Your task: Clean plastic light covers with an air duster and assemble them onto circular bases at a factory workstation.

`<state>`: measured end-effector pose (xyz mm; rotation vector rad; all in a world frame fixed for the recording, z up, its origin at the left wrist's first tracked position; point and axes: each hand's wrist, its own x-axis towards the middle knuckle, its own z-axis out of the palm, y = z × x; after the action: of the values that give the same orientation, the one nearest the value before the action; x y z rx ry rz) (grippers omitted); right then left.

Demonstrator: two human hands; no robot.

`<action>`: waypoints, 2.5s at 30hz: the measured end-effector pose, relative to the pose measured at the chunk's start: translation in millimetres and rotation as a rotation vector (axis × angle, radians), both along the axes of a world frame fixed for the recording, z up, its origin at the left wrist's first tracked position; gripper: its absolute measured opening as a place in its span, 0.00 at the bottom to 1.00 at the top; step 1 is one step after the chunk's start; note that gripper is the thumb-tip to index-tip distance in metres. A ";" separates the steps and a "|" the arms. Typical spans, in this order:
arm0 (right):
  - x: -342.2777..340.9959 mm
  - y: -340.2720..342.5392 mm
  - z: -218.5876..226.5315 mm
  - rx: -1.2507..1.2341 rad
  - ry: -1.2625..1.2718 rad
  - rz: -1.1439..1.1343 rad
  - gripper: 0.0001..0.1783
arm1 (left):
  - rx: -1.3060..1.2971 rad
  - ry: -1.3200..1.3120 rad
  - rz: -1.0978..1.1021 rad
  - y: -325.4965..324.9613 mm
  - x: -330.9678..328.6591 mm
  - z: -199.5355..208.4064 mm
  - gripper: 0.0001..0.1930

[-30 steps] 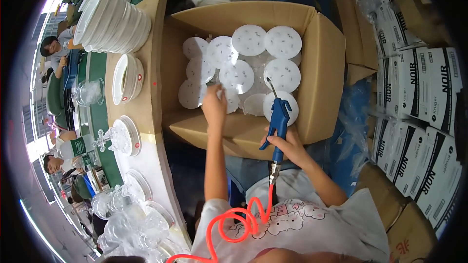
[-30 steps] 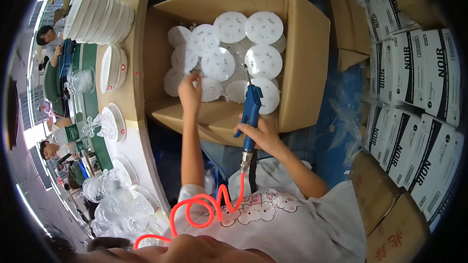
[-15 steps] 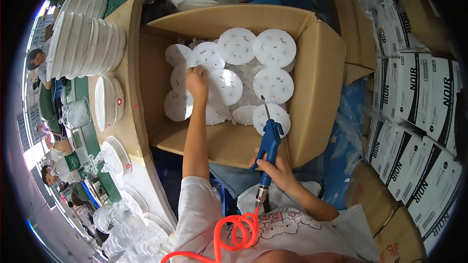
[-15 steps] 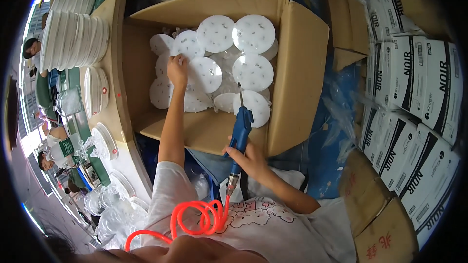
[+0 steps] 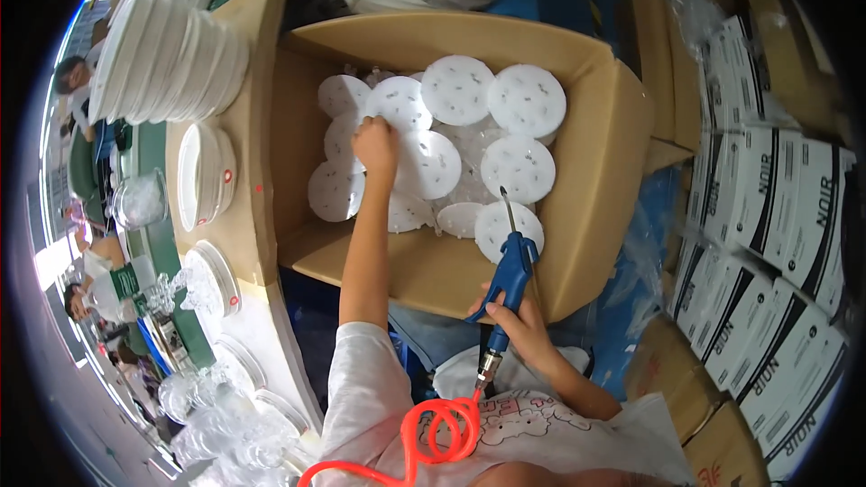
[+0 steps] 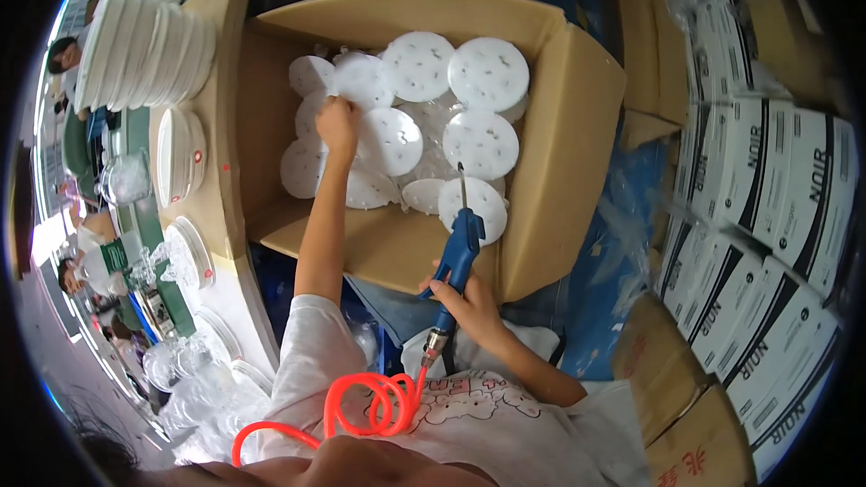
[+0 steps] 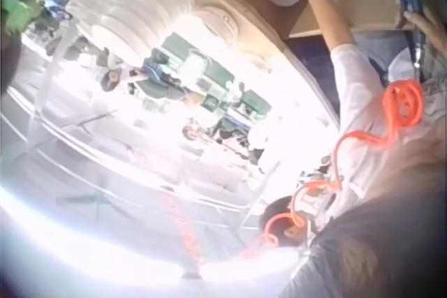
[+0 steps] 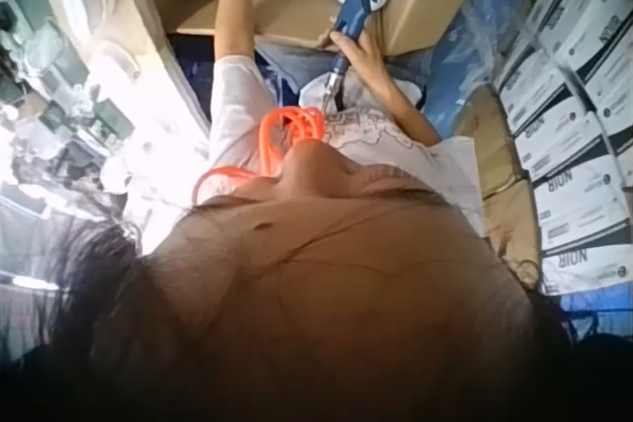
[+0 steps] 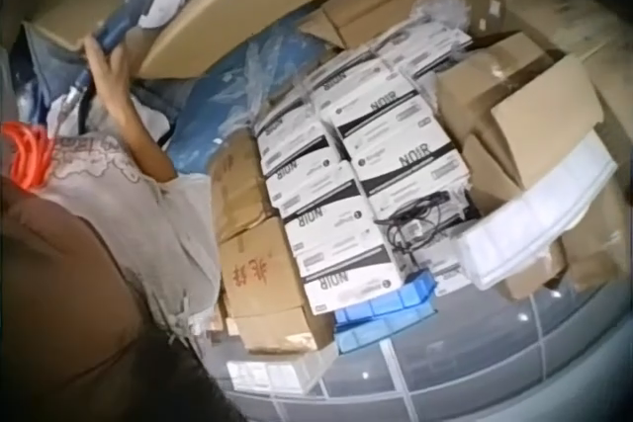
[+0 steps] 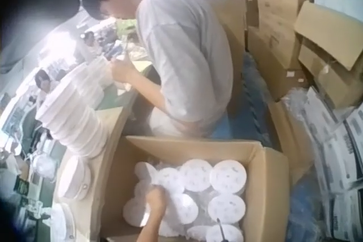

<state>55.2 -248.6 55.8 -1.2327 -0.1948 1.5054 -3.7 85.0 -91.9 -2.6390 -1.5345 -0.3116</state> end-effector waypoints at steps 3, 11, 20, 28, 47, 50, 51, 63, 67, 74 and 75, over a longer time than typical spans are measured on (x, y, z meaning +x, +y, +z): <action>-8.6 2.8 2.9 0.008 0.093 -0.051 0.18 | 0.046 0.373 0.018 9.0 -0.8 -0.7 0.03; -8.1 -3.5 -5.8 -0.174 -0.050 -0.116 0.22 | -0.113 0.317 -0.271 1.8 35.9 -26.6 0.06; -5.8 -8.4 -5.6 -0.097 -0.065 -0.089 0.21 | -0.058 0.240 -0.326 4.9 23.3 -6.2 0.05; -5.1 -5.1 -6.3 -0.114 -0.053 -0.119 0.19 | -0.091 0.237 -0.179 11.6 30.2 -8.2 0.05; -5.3 -6.1 -6.9 -0.016 -0.025 -0.116 0.22 | -0.209 0.261 -0.084 7.3 34.7 -10.3 0.07; -3.8 -4.4 -2.7 -0.018 -0.022 -0.104 0.21 | -0.067 0.530 -0.241 3.0 37.9 -15.2 0.08; -3.0 -3.5 -1.3 -0.031 -0.015 -0.108 0.20 | 0.051 0.693 -0.295 0.8 42.1 -15.7 0.09; -5.0 -2.5 -0.3 -0.074 -0.068 -0.106 0.19 | -0.044 0.393 -0.407 12.2 23.6 -15.6 0.07; -6.7 -1.6 3.7 -0.063 -0.103 -0.083 0.19 | -0.074 0.167 -0.401 15.8 7.6 -11.9 0.06; -10.6 -2.4 8.0 -0.071 -0.146 -0.076 0.19 | -0.089 -0.076 -0.237 16.2 -5.6 -17.1 0.04; -9.9 -2.6 8.7 -0.084 -0.159 -0.066 0.19 | -0.101 -0.143 -0.236 18.7 -8.6 -17.3 0.04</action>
<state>45.4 -251.3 64.5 -1.4146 -0.1957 1.3707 -12.3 103.7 -109.1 -2.9421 -1.3053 -0.4578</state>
